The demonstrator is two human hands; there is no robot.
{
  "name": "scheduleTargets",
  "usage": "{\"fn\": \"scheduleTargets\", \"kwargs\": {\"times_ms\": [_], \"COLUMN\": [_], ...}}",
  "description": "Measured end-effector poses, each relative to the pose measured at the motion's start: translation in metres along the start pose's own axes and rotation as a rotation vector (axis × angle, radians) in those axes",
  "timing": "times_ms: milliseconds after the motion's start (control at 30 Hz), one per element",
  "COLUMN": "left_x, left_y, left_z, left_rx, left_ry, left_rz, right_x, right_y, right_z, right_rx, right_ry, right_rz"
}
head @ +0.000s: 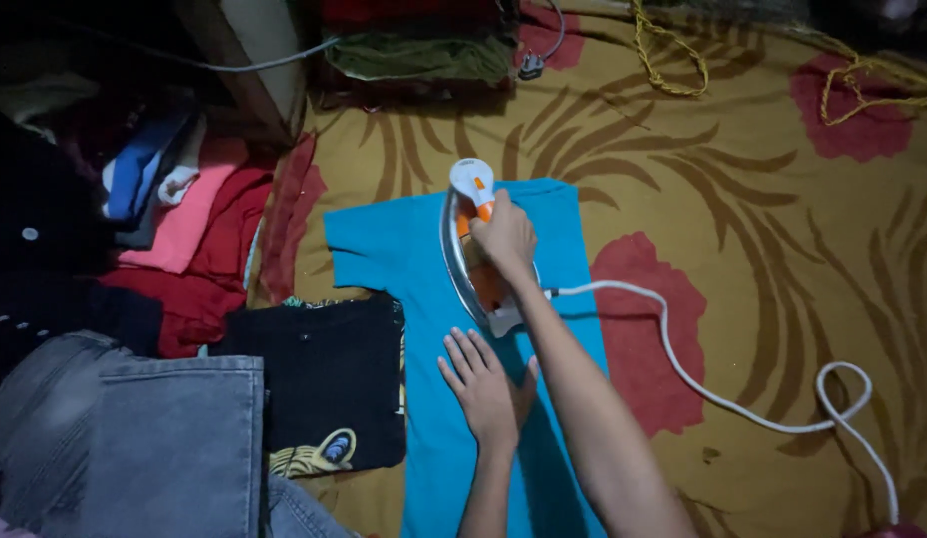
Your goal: The recorder irons a blue polo shirt on a patterned surface and then folds it.
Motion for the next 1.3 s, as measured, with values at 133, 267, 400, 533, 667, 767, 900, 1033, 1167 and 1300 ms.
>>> {"fn": "scheduleTargets", "kwargs": {"times_ms": [133,267,400,533,667,767,900,1033,1167,1300], "left_x": [0.001,-0.004,-0.001,0.002,-0.001,-0.002,0.001,0.001,-0.001,-0.004], "left_y": [-0.001,0.004,-0.001,-0.001,0.002,0.004,-0.001,0.0,0.002,0.008], "left_z": [0.001,0.002,0.0,0.0,0.001,0.002,0.0,0.001,0.001,0.003], "left_rx": [-0.003,0.036,0.041,-0.003,0.056,0.064,0.028,0.01,0.035,0.034], "left_ry": [-0.006,0.019,0.009,-0.017,0.005,0.021,0.011,-0.003,0.014,0.021], "left_rz": [0.036,0.014,0.005,-0.049,0.019,0.013,-0.001,-0.001,0.017,0.015], "right_x": [0.007,0.007,-0.009,0.003,0.01,0.011,-0.012,-0.002,0.004,-0.006], "right_y": [0.008,-0.013,-0.018,0.0,0.007,-0.006,-0.019,0.0,-0.004,-0.031], "right_z": [-0.012,-0.006,0.011,0.003,-0.017,-0.012,0.014,-0.002,-0.013,0.013], "right_rx": [0.008,0.07,0.03,0.016,0.034,0.029,-0.008,0.016,0.071,0.056], "right_ry": [0.069,-0.116,-0.085,0.028,-0.01,-0.19,-0.161,0.03,-0.06,-0.247], "right_rz": [-0.049,0.1,0.089,-0.009,0.004,0.072,0.085,-0.055,0.003,0.229]}}
Point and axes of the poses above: each hand's wrist, its own x-axis towards the middle knuckle, its own y-axis out of the palm, z = x × y, the point moved 2 cm from there along x, towards the middle knuckle, and after that the axes turned 2 degrees about x, right-handed, at the moved point
